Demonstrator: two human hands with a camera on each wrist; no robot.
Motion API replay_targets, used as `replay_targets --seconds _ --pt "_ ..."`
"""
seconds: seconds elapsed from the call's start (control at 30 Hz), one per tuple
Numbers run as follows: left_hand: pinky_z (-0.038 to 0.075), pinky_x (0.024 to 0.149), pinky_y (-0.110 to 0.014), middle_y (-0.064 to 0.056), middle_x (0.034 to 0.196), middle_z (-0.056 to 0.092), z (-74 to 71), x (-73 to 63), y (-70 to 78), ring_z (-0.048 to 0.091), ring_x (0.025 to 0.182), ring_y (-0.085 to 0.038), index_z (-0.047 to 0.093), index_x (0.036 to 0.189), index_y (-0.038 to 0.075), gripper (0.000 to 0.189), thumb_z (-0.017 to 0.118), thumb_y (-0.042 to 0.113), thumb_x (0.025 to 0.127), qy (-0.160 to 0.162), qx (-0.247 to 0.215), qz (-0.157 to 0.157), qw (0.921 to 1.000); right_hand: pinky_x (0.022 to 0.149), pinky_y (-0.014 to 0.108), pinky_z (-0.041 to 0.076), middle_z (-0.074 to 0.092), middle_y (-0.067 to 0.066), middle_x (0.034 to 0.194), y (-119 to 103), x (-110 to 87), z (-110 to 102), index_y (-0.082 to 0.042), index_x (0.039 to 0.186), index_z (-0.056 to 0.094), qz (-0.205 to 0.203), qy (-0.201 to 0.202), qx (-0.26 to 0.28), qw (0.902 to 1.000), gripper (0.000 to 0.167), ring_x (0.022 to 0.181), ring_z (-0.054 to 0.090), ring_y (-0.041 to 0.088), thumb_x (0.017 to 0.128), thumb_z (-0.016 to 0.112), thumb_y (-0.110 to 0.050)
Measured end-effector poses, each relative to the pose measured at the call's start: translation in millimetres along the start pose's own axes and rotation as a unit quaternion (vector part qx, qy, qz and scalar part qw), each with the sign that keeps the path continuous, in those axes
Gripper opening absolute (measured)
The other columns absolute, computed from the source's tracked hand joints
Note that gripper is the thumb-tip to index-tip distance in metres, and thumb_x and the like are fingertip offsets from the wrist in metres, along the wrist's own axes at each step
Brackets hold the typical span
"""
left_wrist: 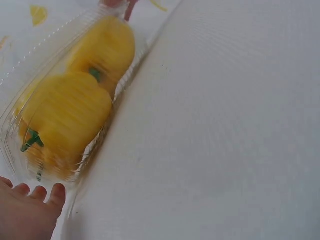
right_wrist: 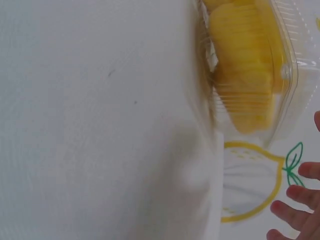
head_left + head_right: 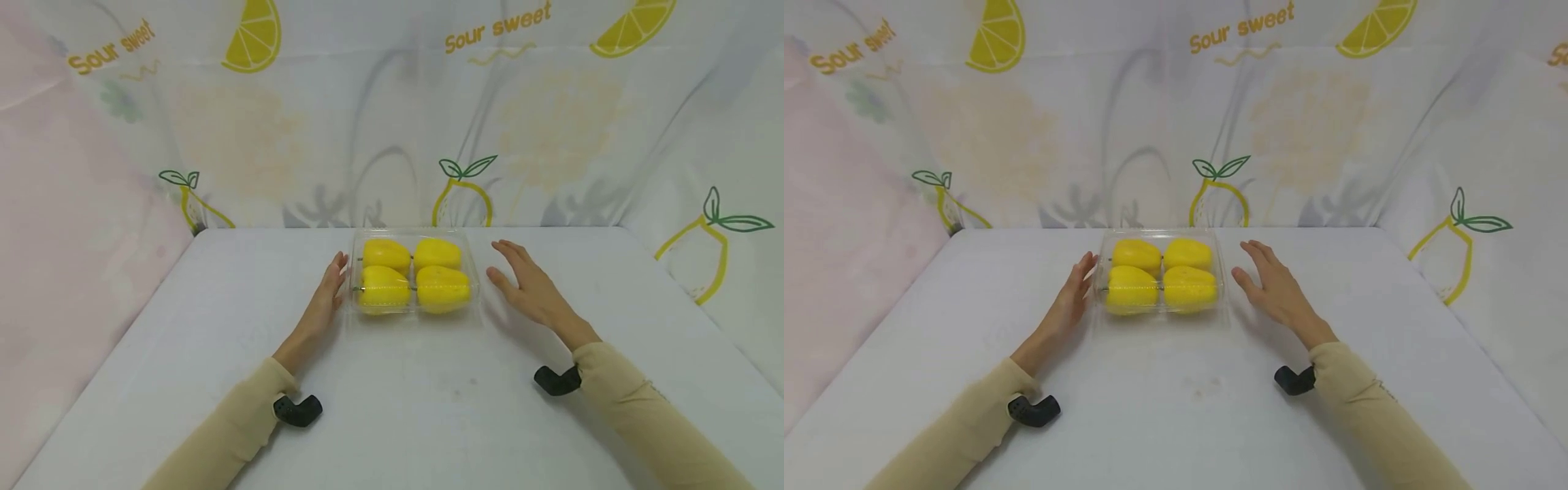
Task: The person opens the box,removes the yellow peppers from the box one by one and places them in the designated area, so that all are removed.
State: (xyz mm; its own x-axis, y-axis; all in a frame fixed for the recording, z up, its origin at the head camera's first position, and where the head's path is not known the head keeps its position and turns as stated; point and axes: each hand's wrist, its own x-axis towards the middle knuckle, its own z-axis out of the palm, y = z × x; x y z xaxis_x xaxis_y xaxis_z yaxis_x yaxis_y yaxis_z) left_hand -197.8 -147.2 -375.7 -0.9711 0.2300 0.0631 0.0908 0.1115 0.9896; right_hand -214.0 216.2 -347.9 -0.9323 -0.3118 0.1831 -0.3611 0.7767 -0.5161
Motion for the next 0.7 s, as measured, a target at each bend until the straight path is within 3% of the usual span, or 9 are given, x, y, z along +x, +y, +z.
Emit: replay_targets --seconds 0.13,0.43,0.7 --pt "0.003 0.116 -0.057 -0.001 0.160 0.001 3.5 -2.2 -2.7 0.003 0.148 -0.025 -0.007 0.152 0.018 0.069 0.015 0.054 0.098 -0.009 -0.042 0.001 0.9991 0.106 0.062 0.025 0.019 0.009 0.156 -6 -2.6 3 -0.018 0.150 0.024 -0.012 0.008 0.017 0.9998 0.062 0.138 0.028 0.039 0.097 0.041 -0.047" --pt "0.000 0.115 -0.058 0.006 0.160 -0.001 4.9 -2.1 -9.1 -0.003 0.148 -0.023 -0.012 0.151 0.028 0.065 0.024 0.048 0.100 -0.029 -0.026 -0.051 0.9979 0.105 0.061 0.028 0.019 0.004 0.156 -25 -7.8 9 -0.019 0.149 0.025 -0.047 0.013 0.034 0.9982 0.059 0.140 0.028 0.035 0.098 0.043 -0.042" --pt "0.002 0.117 -0.053 0.003 0.160 -0.002 4.9 -3.5 -12.6 -0.004 0.148 -0.020 -0.007 0.152 0.025 0.072 0.037 0.045 0.099 -0.024 0.022 -0.026 0.9991 0.104 0.061 0.031 0.021 0.001 0.156 -33 -11.7 15 -0.022 0.148 0.029 -0.081 0.013 0.030 0.9962 0.057 0.140 0.030 0.031 0.097 0.047 -0.040"
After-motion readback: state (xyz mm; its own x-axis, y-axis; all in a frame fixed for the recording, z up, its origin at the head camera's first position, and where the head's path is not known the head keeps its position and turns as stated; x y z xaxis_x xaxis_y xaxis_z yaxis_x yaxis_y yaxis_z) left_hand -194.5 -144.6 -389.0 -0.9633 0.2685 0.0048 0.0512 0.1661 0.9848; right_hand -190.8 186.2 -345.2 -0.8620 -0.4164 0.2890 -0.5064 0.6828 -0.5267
